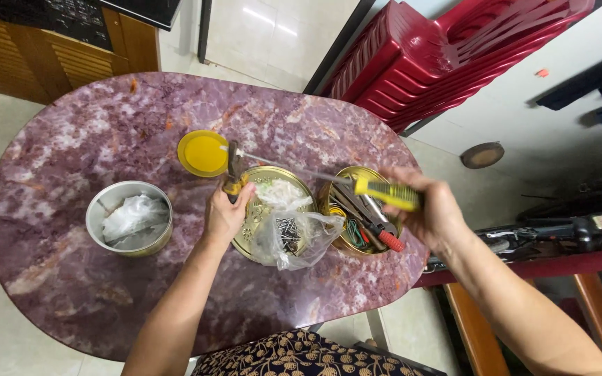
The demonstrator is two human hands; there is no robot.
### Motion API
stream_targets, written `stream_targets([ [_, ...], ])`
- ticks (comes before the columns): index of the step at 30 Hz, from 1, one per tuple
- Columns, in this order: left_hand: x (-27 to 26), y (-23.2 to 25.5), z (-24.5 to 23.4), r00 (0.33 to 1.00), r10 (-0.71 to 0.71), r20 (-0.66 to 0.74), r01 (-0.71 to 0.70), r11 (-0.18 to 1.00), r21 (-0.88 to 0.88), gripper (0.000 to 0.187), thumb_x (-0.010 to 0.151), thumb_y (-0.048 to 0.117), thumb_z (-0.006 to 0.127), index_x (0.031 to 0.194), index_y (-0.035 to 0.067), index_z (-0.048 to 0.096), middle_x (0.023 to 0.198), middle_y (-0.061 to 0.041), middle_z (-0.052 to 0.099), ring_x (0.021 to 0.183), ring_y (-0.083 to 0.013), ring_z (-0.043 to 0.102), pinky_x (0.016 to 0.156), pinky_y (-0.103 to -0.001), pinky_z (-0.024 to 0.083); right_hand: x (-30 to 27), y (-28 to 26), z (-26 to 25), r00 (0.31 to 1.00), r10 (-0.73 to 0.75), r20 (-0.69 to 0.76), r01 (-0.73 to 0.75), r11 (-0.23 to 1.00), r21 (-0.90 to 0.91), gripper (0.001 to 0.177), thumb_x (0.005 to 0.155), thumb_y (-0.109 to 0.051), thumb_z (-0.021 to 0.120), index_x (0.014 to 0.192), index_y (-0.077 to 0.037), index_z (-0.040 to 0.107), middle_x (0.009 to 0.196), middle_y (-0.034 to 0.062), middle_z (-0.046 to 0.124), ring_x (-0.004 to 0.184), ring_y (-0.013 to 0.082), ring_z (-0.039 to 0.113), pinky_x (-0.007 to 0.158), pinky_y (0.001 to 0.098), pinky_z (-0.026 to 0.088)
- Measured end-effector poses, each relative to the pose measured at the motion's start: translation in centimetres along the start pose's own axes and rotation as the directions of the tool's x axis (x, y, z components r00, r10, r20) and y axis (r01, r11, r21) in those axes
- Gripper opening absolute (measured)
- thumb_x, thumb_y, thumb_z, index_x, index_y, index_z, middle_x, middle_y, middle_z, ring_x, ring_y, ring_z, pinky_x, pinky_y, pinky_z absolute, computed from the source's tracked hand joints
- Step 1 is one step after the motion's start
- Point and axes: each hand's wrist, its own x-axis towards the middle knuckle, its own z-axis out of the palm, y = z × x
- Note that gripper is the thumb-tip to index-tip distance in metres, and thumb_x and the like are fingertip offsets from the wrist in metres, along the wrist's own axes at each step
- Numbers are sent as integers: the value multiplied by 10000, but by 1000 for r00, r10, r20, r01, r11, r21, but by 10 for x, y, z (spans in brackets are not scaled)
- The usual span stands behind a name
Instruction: The person opens a plastic bag of metal rods, selects one, and uses pliers and a screwdriver to scrape and clean the rod repeatedly. The person switches between a red-handled and a yellow-handled screwdriver while holding the rod with pliers.
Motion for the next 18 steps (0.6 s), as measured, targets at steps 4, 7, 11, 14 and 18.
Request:
stream_targets([
  [4,-4,0,-2,992,122,-30,-122,993,7,343,904,344,722,1052,52,621,866,-207,701,914,-418,667,756,-542,499,-32,-1,14,963,268,24,-258,946,-194,550,970,-380,540,990,169,580,685,223,594,511,216,609,341,248,494],
  [7,-7,3,3,992,119,34,-118,993,-11,257,914,310,711,976,76,623,783,-136,724,847,-350,695,763,-488,512,-27,1,-10,991,132,21,-112,905,-410,478,929,-342,641,841,127,672,512,191,577,312,171,506,222,240,395],
  [11,-13,18,-6,960,-114,257,98,992,76,376,856,360,749,653,49,691,580,-152,655,537,-241,594,538,-380,483,-1,26,-62,441,-537,719,722,-264,-640,256,898,-284,677,1080,-104,693,757,78,630,577,227,663,505,311,539],
  [14,-18,67,12,864,-312,396,325,945,36,312,826,272,763,953,-11,728,668,-88,656,522,-186,618,464,-317,551,8,29,-78,236,-436,868,427,-756,-496,311,1011,-237,395,1211,-160,620,860,63,501,681,188,526,584,282,478],
  [18,-24,41,25,812,-370,452,421,907,-15,355,868,201,710,1099,-63,656,759,-141,670,595,-257,702,535,-373,600,25,30,-100,198,-427,882,538,-705,-462,344,1032,-205,334,1210,-130,619,919,89,520,735,200,534,614,275,498],
])
